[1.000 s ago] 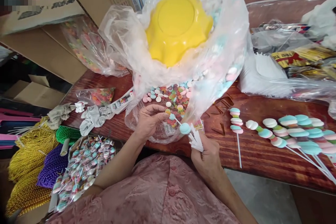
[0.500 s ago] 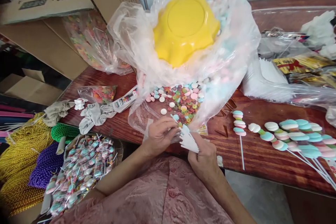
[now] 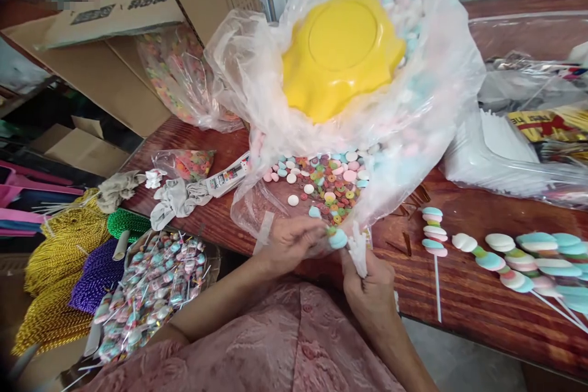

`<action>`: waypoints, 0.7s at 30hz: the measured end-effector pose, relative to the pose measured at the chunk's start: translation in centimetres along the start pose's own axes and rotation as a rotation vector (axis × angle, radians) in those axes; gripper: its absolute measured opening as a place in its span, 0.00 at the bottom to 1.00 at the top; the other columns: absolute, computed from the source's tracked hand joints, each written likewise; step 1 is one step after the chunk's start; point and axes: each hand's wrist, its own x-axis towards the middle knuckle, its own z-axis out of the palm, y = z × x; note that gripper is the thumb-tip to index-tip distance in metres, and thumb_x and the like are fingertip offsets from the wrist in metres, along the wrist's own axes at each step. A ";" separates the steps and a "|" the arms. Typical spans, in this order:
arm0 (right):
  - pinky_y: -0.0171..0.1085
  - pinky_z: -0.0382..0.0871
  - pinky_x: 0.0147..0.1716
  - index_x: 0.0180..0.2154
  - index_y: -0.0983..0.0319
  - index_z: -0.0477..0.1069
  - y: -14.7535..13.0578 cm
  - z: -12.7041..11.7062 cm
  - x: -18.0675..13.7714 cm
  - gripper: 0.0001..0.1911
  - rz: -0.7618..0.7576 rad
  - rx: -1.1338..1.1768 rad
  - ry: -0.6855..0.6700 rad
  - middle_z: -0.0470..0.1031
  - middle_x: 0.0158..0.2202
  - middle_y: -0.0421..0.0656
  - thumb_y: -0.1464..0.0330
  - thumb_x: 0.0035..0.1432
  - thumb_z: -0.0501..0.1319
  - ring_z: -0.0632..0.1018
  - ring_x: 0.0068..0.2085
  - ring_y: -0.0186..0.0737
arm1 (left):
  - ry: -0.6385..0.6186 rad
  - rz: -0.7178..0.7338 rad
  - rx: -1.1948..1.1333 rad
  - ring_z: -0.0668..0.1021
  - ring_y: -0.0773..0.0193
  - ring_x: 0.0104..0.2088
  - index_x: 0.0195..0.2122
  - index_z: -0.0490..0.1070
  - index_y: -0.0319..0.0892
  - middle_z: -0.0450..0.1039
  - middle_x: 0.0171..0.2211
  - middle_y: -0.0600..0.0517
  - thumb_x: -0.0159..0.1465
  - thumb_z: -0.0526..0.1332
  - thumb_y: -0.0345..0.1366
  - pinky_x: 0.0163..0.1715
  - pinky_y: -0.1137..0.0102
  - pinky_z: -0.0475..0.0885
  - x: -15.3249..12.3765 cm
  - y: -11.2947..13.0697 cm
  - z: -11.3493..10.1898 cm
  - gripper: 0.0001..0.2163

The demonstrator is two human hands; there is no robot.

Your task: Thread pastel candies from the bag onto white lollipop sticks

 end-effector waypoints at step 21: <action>0.32 0.66 0.21 0.41 0.59 0.77 1.9 -2.4 0.1 0.07 -0.083 -0.023 0.069 0.74 0.24 0.37 0.68 0.63 0.60 0.71 0.21 0.34 | -0.174 -0.121 0.839 0.74 0.59 0.38 0.32 0.77 0.40 0.73 0.34 0.48 0.68 0.59 0.34 0.44 0.63 0.70 5.6 -3.2 -6.5 0.09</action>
